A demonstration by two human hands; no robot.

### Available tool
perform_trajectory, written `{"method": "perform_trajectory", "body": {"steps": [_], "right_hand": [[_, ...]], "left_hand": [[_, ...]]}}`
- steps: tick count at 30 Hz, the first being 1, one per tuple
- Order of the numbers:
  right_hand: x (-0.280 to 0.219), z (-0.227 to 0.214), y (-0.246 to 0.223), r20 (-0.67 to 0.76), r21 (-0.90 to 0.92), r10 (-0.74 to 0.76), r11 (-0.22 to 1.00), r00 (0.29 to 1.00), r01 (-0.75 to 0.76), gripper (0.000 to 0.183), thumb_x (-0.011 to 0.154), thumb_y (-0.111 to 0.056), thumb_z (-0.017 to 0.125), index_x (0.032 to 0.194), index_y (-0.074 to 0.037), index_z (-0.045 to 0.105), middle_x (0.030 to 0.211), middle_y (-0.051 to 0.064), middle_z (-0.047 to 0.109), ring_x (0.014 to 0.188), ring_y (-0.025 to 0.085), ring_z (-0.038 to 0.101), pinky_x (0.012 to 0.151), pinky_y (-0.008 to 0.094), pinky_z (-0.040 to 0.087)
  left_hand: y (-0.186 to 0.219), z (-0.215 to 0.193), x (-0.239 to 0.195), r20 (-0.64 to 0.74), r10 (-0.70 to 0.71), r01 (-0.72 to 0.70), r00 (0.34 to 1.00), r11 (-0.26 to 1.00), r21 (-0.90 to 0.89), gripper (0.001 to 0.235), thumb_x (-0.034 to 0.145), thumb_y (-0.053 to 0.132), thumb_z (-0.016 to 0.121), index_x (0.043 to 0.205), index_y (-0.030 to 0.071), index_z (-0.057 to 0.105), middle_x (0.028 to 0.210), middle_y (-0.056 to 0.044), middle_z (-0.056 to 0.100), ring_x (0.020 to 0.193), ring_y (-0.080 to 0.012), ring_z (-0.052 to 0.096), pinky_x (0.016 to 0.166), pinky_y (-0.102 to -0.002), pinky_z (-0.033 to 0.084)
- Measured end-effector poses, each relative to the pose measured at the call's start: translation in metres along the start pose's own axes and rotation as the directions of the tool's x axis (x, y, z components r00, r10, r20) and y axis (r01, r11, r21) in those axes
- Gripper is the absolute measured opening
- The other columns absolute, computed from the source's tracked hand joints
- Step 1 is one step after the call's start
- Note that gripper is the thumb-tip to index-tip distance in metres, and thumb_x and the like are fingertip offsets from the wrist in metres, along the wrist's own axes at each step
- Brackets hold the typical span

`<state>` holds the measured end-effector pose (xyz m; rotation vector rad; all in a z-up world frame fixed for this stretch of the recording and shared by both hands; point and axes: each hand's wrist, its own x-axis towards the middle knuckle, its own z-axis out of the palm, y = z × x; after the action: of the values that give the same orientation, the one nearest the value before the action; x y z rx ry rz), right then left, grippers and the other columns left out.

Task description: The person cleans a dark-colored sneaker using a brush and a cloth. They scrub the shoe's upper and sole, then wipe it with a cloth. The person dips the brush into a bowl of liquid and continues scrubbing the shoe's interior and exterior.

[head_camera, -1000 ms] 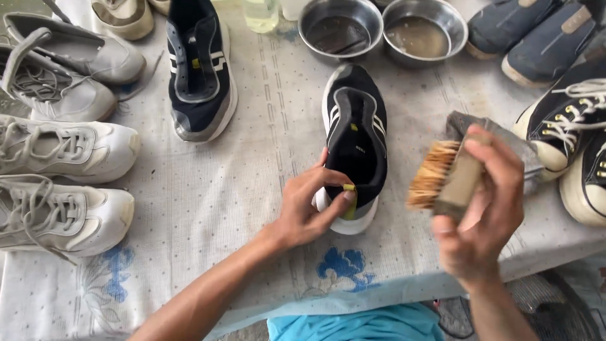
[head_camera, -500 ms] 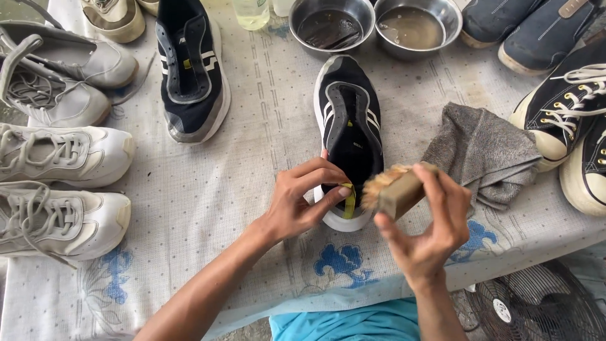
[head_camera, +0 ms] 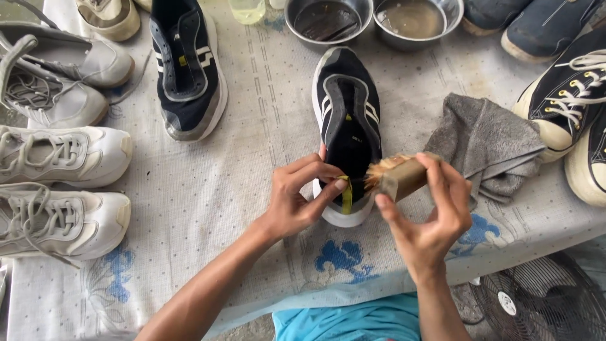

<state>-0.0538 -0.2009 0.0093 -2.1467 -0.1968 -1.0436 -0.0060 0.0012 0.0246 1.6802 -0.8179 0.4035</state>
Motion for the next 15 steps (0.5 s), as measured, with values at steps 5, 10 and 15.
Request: {"method": "perform_trajectory", "body": {"steps": [5,10,15], "right_hand": [[-0.005,-0.004,-0.005,0.05,0.088,-0.086,0.993,0.995,0.081,0.076,0.08,-0.057,0.073,0.136,-0.008,0.056,0.126,0.02,0.055,0.114,0.031,0.056,0.094,0.049,0.062],[-0.001,-0.004,-0.001,-0.02,0.066,-0.064,0.996,0.998,0.065,0.068,0.09,-0.047,0.072,0.143,-0.01,0.053,0.13,0.021,0.053,0.119,0.032,0.053,0.098,0.051,0.06],[0.003,-0.001,0.006,0.06,-0.117,0.02,0.993,0.998,-0.013,0.071,0.089,-0.055,0.063,0.139,-0.005,0.06,0.116,0.021,0.064,0.103,0.028,0.054,0.094,0.043,0.047]], "left_hand": [[-0.008,0.002,-0.007,-0.011,-0.002,0.002,1.0,1.0,0.014,0.012,0.098,0.01,0.067,0.096,-0.001,0.07,0.087,-0.012,0.071,0.07,-0.0186,0.067,0.064,-0.027,0.057],[-0.009,0.002,-0.005,-0.016,0.028,-0.028,0.999,1.0,0.005,0.012,0.099,0.009,0.066,0.097,-0.002,0.07,0.088,-0.012,0.071,0.071,-0.0195,0.069,0.066,-0.027,0.057],[-0.013,0.001,-0.008,-0.013,0.047,-0.047,0.999,0.999,0.01,0.013,0.099,0.01,0.065,0.099,-0.002,0.07,0.09,-0.014,0.072,0.073,-0.0205,0.069,0.066,-0.028,0.059]]}}
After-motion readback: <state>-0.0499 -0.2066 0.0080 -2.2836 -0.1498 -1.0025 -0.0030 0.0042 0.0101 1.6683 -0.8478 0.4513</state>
